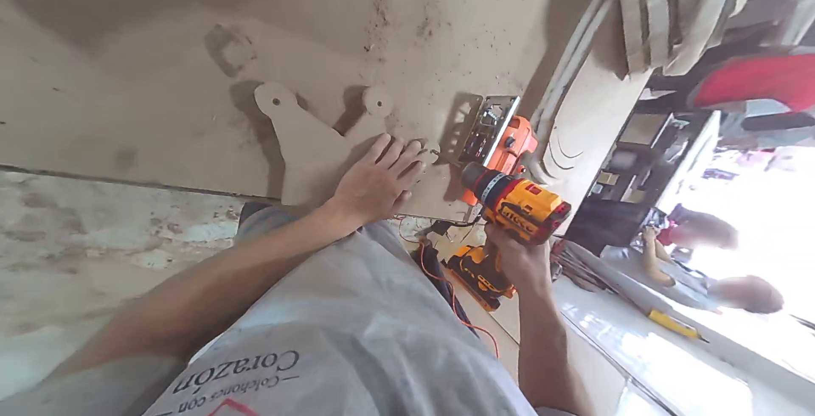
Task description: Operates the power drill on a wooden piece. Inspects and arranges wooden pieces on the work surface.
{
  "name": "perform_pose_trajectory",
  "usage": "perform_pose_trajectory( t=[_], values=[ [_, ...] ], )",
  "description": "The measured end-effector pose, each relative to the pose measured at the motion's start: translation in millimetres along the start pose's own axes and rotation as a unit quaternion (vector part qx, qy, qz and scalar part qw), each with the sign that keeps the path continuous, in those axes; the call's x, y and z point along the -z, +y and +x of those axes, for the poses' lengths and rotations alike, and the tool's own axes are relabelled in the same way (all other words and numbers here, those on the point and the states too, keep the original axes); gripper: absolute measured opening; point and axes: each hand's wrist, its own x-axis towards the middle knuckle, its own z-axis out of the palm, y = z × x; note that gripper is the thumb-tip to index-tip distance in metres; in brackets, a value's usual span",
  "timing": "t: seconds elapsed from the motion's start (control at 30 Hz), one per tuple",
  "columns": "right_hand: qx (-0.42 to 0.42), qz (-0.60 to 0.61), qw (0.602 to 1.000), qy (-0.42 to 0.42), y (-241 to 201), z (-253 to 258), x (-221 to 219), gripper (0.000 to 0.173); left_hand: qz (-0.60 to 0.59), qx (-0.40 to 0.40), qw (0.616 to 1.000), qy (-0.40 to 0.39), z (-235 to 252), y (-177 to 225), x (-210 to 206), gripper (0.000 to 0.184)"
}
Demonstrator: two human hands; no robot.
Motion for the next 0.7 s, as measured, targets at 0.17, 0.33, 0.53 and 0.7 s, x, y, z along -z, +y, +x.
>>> perform_pose_trajectory(
  t=[0.17,0.33,0.53,0.7],
  values=[
    [-0.011,-0.043,0.999,-0.001,-2,4,3,0.032,-0.01,-0.008,1.0,0.015,-1,-1,-4,0.055],
    [-0.006,-0.05,0.999,-0.016,-7,6,6,0.029,-0.004,-0.011,1.0,0.003,0,-2,2,0.055],
    [0.007,-0.111,0.992,-0.066,-31,17,15,0.029,-0.013,-0.009,1.0,0.0,0,-2,1,0.055],
    [-0.012,-0.163,0.983,-0.087,-54,37,24,0.028,-0.028,-0.015,0.999,0.023,-1,-4,-3,0.052]
  ],
)
